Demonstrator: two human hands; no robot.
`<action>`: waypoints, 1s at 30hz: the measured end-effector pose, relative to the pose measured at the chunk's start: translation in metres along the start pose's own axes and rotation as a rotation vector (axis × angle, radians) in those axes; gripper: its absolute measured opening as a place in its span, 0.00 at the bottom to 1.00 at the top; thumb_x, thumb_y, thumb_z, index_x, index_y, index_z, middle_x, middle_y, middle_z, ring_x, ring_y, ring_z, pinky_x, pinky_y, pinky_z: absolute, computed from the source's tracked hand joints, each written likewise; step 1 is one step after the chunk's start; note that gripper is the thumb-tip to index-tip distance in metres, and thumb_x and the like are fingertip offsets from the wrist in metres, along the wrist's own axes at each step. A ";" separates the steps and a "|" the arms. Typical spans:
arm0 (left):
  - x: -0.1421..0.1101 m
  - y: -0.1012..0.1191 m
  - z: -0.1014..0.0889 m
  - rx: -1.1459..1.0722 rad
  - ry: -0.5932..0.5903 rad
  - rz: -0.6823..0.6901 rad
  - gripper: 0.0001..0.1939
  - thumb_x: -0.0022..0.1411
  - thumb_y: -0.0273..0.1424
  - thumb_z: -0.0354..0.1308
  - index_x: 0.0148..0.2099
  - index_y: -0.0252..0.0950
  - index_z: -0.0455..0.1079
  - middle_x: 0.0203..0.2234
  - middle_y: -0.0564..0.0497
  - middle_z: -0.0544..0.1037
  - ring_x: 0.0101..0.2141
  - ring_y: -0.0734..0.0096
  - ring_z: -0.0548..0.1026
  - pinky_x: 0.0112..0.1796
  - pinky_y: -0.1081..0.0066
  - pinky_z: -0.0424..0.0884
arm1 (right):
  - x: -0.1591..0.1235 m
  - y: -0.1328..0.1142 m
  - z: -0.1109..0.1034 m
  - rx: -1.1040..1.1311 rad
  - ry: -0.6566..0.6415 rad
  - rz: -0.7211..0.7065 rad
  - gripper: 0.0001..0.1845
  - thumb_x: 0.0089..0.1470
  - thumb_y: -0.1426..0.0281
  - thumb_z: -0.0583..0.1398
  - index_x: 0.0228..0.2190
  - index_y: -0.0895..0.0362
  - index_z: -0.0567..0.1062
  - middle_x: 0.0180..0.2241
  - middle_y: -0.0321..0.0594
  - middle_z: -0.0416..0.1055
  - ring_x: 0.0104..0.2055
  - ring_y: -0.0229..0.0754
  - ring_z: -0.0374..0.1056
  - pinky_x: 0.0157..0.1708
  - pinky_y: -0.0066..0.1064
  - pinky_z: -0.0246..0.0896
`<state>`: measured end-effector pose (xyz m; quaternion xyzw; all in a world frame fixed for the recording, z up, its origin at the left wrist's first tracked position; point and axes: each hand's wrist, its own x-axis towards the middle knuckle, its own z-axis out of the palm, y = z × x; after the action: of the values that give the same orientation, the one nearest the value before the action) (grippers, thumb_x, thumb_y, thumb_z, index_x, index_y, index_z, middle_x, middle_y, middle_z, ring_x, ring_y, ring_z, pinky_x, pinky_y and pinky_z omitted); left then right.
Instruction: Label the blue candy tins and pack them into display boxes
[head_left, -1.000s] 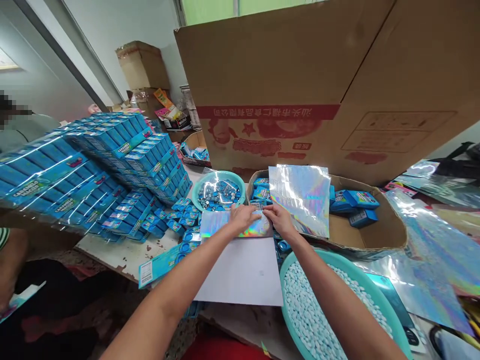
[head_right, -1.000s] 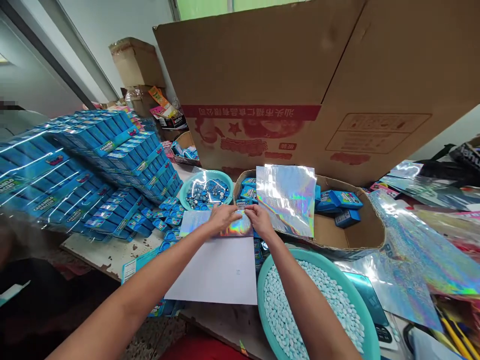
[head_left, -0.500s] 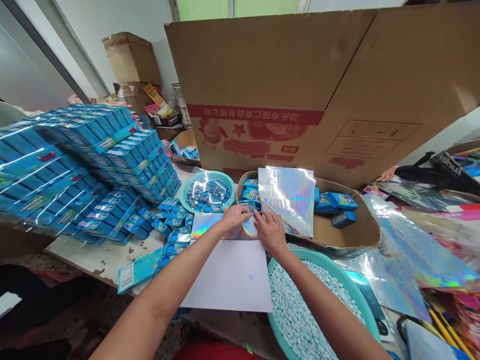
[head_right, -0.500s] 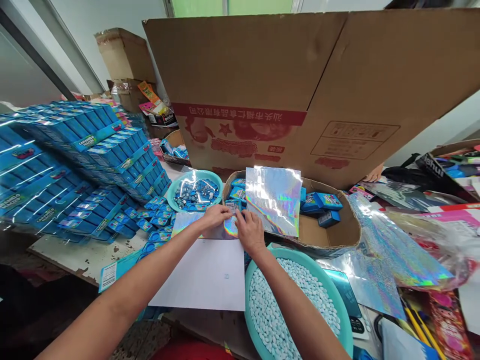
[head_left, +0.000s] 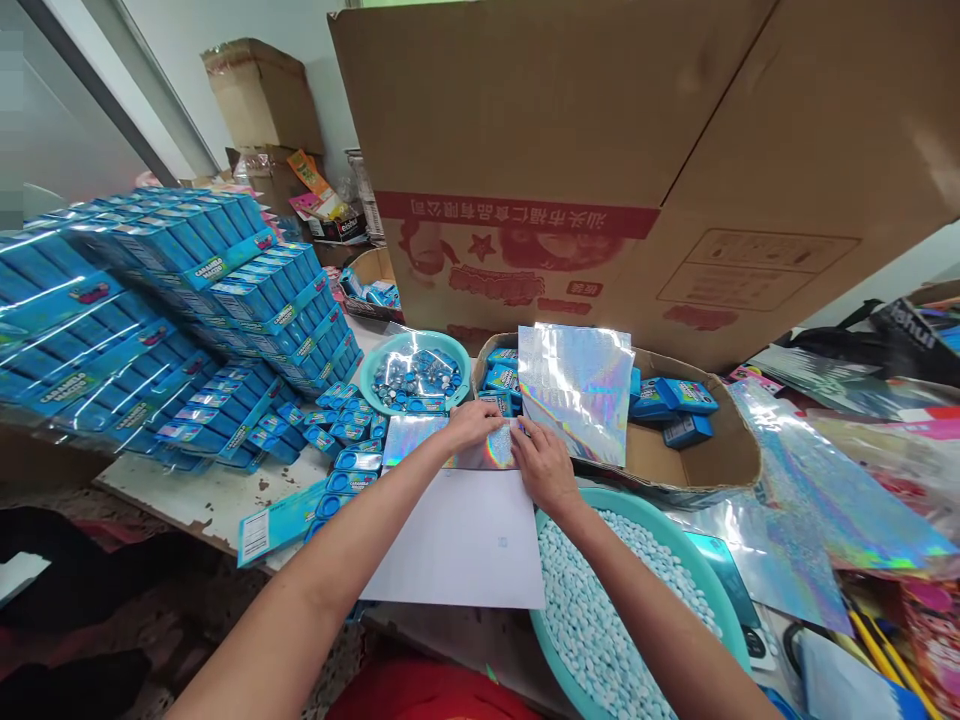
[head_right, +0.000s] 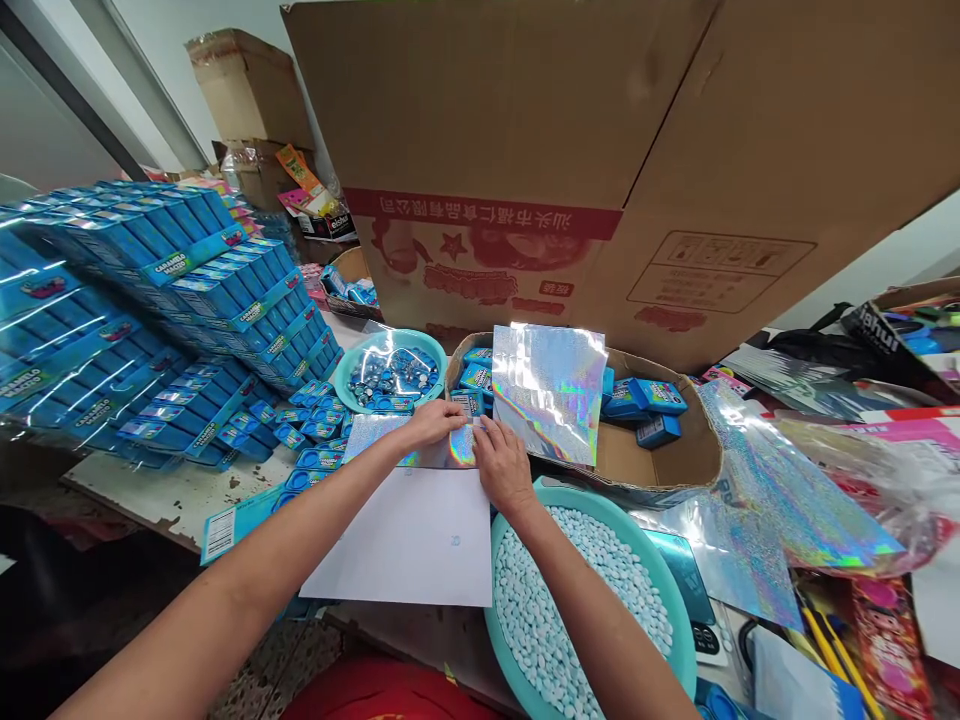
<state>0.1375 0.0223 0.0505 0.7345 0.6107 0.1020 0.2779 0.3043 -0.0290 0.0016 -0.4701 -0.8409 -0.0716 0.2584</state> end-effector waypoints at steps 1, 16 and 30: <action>0.000 -0.001 0.000 0.008 0.006 0.005 0.14 0.59 0.37 0.49 0.34 0.39 0.75 0.30 0.52 0.77 0.36 0.65 0.72 0.34 0.70 0.61 | 0.000 -0.001 -0.003 0.009 0.021 -0.003 0.15 0.60 0.70 0.51 0.46 0.57 0.72 0.51 0.48 0.69 0.52 0.49 0.61 0.46 0.39 0.56; 0.030 -0.002 -0.001 0.126 0.116 0.061 0.12 0.61 0.36 0.51 0.41 0.41 0.74 0.37 0.49 0.77 0.46 0.57 0.69 0.49 0.60 0.55 | -0.022 -0.018 -0.112 0.325 0.129 0.236 0.09 0.58 0.66 0.55 0.28 0.54 0.71 0.26 0.37 0.72 0.29 0.39 0.68 0.32 0.30 0.60; -0.170 -0.006 0.013 -0.999 0.000 -0.001 0.13 0.55 0.40 0.55 0.31 0.34 0.73 0.24 0.51 0.74 0.28 0.72 0.71 0.32 0.72 0.67 | -0.031 -0.117 -0.106 0.555 0.047 0.558 0.13 0.52 0.56 0.59 0.28 0.52 0.75 0.26 0.38 0.74 0.28 0.42 0.70 0.28 0.30 0.64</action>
<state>0.0995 -0.1427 0.0692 0.5112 0.4877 0.3818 0.5959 0.2600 -0.1551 0.0913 -0.5909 -0.6622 0.2208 0.4045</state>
